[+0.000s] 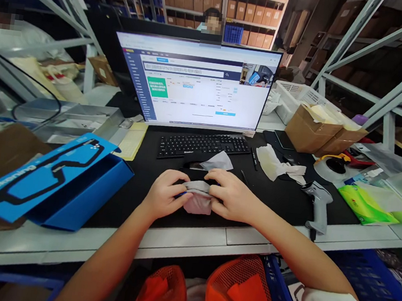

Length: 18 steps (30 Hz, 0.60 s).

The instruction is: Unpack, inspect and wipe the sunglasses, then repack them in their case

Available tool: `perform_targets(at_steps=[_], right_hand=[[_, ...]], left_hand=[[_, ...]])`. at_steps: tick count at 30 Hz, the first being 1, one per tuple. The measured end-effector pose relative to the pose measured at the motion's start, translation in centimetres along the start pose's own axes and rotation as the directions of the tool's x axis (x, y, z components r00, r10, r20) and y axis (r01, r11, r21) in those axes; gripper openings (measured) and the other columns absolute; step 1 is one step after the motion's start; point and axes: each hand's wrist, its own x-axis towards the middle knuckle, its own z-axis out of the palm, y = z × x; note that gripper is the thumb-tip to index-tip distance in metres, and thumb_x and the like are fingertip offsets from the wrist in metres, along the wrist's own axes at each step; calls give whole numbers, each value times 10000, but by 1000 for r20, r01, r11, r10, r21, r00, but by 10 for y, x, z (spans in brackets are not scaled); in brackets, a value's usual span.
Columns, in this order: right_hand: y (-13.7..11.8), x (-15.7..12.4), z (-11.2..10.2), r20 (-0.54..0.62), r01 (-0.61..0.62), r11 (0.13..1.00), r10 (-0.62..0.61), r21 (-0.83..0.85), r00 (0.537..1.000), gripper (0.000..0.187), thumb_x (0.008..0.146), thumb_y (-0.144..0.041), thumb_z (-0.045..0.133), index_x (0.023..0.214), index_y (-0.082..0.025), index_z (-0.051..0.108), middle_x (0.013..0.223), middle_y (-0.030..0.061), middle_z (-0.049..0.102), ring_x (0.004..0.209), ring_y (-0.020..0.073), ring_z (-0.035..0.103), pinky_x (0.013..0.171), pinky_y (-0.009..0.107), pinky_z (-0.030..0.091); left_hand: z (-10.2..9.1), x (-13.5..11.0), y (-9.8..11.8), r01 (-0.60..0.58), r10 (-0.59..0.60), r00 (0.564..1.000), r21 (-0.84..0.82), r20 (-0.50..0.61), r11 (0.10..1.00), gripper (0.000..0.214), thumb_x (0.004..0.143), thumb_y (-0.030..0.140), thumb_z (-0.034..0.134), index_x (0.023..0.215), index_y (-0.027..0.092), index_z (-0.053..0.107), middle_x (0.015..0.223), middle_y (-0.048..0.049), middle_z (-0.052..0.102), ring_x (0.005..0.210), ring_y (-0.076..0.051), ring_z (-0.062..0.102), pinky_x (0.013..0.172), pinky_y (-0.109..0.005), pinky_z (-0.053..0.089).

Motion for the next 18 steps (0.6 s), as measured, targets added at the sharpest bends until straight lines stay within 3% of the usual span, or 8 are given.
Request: perform_targets(at_steps=[2,5,10,14,18], right_hand=[[-4,-2,3,-13,16,1000,-16,25,1000,149,864,-131,546,906,-173,683,1350,177,541,1314,290,485,1077,486,460],[-8,-9,3,-26,-12,1000,12,22,1000,138,893,-188,564,835,-175,689,1344,167,570,1329,302,487,1094,508,446],[-8,-14,-1,-44,-205,976,202,-72,978,261,963,-268,533,812,-170,721,1316,145,625,1335,324,494,1090,536,431],[-12,-5,-1,55,-360,933,360,-2,931,323,988,-352,512,875,-178,760,1385,142,596,1352,331,488,1102,529,424],[-15,1,-1,158,-483,863,461,150,873,377,946,-393,579,658,-194,717,1298,127,655,1248,298,585,1043,459,484]], left_hand=[[2,-1,0,32,-32,999,-13,28,999,192,914,317,584,866,179,709,1003,-86,690,888,-197,620,782,-350,468],[3,-2,0,52,-47,993,-40,111,998,278,930,391,564,852,171,714,936,-76,696,816,-188,615,732,-340,442],[10,-2,8,151,-129,985,-214,116,965,422,1014,308,417,765,173,730,812,-47,677,745,-150,596,703,-310,426],[21,-5,20,274,-240,962,-453,133,848,253,973,260,533,923,173,766,863,-48,661,784,-137,619,711,-263,484],[28,-6,28,257,-201,966,-530,162,808,224,898,219,634,1090,175,741,892,-51,649,807,-147,622,726,-266,513]])
